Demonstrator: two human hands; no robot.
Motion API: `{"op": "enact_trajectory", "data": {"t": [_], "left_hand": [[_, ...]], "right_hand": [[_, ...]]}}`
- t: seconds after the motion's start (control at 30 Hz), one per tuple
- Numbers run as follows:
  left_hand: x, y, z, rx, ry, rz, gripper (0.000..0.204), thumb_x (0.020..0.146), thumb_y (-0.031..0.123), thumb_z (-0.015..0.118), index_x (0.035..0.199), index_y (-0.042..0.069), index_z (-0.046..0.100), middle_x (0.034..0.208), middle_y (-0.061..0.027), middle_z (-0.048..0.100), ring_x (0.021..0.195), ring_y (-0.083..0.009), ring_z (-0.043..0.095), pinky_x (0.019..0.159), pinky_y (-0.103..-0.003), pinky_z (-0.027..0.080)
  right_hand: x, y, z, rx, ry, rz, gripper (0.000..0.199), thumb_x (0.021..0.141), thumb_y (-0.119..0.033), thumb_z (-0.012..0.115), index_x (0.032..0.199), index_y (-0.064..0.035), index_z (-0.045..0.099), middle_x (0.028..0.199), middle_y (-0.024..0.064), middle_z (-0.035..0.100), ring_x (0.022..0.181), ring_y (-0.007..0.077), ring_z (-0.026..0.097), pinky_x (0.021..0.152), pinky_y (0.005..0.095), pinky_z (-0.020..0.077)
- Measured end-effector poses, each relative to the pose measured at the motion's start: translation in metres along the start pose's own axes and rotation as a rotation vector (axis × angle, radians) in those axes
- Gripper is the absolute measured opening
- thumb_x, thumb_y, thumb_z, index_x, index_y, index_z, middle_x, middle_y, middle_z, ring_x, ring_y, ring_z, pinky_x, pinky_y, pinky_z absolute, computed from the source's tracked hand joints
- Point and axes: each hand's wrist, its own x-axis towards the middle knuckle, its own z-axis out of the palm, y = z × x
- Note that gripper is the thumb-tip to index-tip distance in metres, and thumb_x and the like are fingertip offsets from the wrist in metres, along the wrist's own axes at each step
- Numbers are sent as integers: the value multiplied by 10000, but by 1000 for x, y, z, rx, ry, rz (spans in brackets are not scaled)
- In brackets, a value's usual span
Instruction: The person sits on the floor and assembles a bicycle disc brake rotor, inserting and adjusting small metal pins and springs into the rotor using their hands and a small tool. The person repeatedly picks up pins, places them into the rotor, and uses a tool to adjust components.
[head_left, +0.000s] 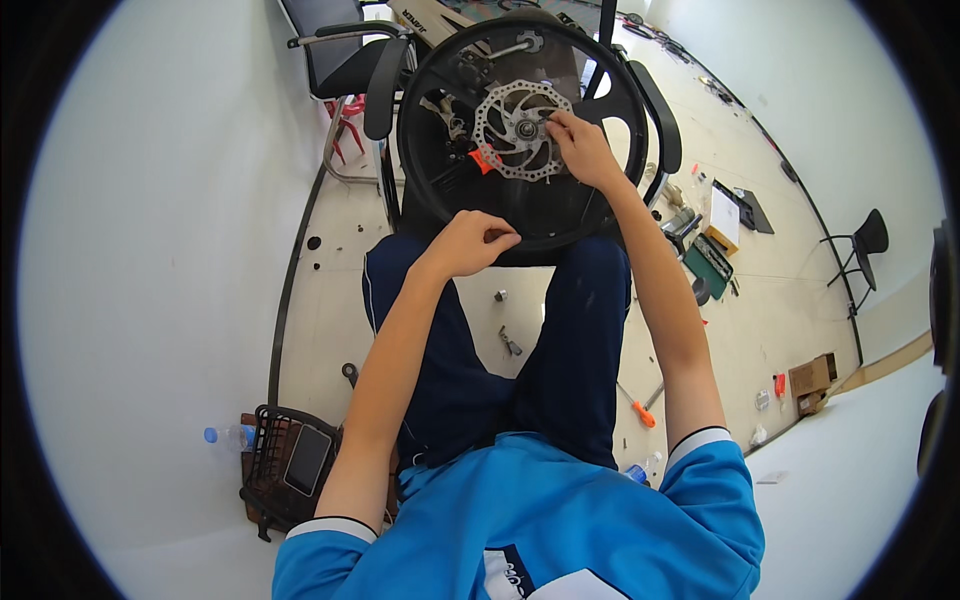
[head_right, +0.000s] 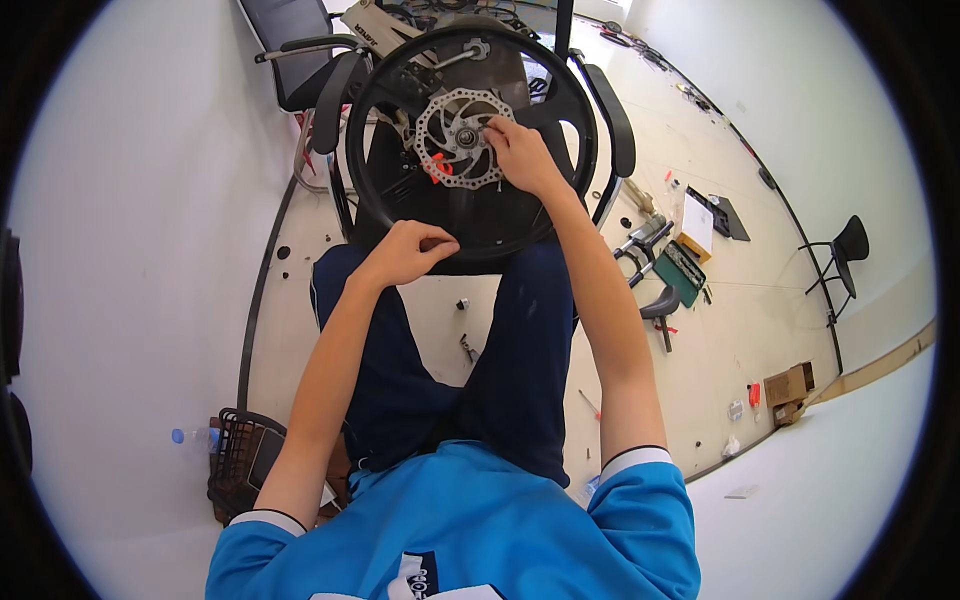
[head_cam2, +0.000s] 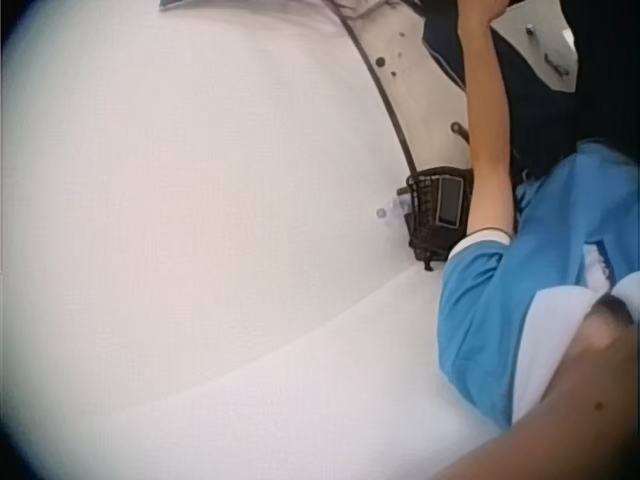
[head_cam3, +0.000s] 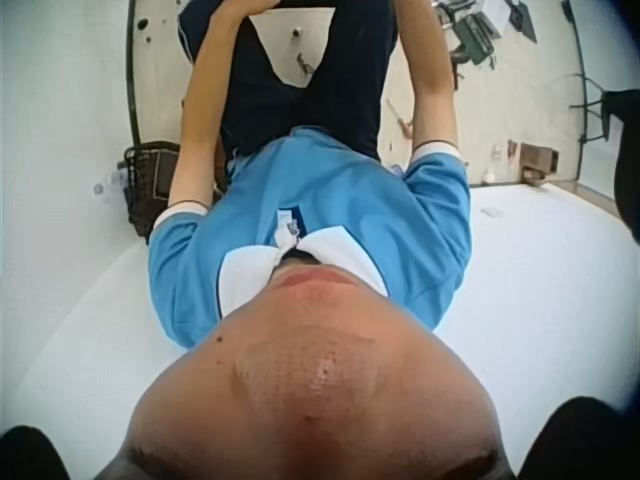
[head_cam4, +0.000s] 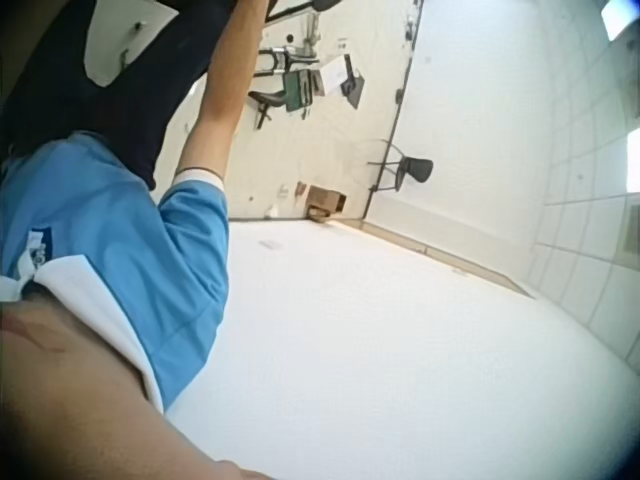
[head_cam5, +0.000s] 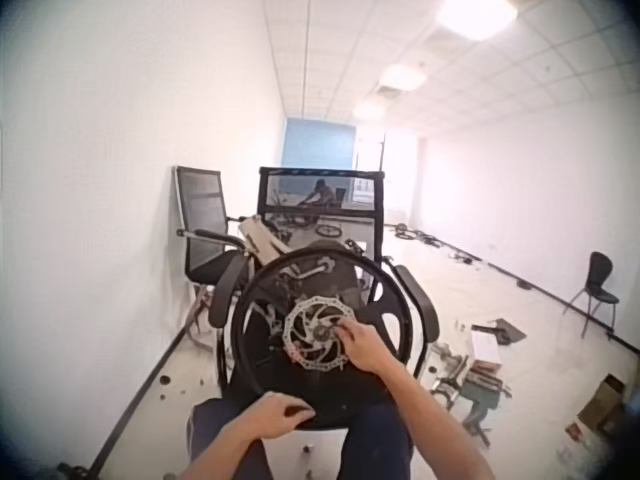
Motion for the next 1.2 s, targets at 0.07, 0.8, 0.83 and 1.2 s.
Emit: {"op": "enact_trajectory", "data": {"t": [0.07,0.8,0.83,1.2], "left_hand": [[-5,0,1,18,20,29,238,882,206,694,991,4,757,797,-158,730,694,-233,690,663,-324,523],[1,5,1,-27,14,-19,235,883,194,689,1000,1,755,767,-137,720,667,-197,663,656,-317,518],[2,3,1,-3,16,-48,234,879,195,689,999,8,760,793,-151,730,698,-225,690,680,-329,534],[3,0,5,-43,4,55,244,902,201,681,990,-21,734,743,-119,706,635,-142,625,620,-300,492]], "right_hand": [[-7,-1,2,18,-8,15,197,974,-177,560,1039,-3,626,848,245,660,843,445,642,709,444,499],[-14,-12,30,55,135,136,182,972,-182,571,973,-5,612,801,248,631,822,459,625,695,460,491],[-14,-12,31,69,145,163,181,972,-180,569,972,-4,611,801,247,631,823,458,626,696,457,492],[12,-6,-16,-36,-289,96,247,953,-227,591,1026,-18,699,872,187,709,822,335,696,752,383,524]]}}
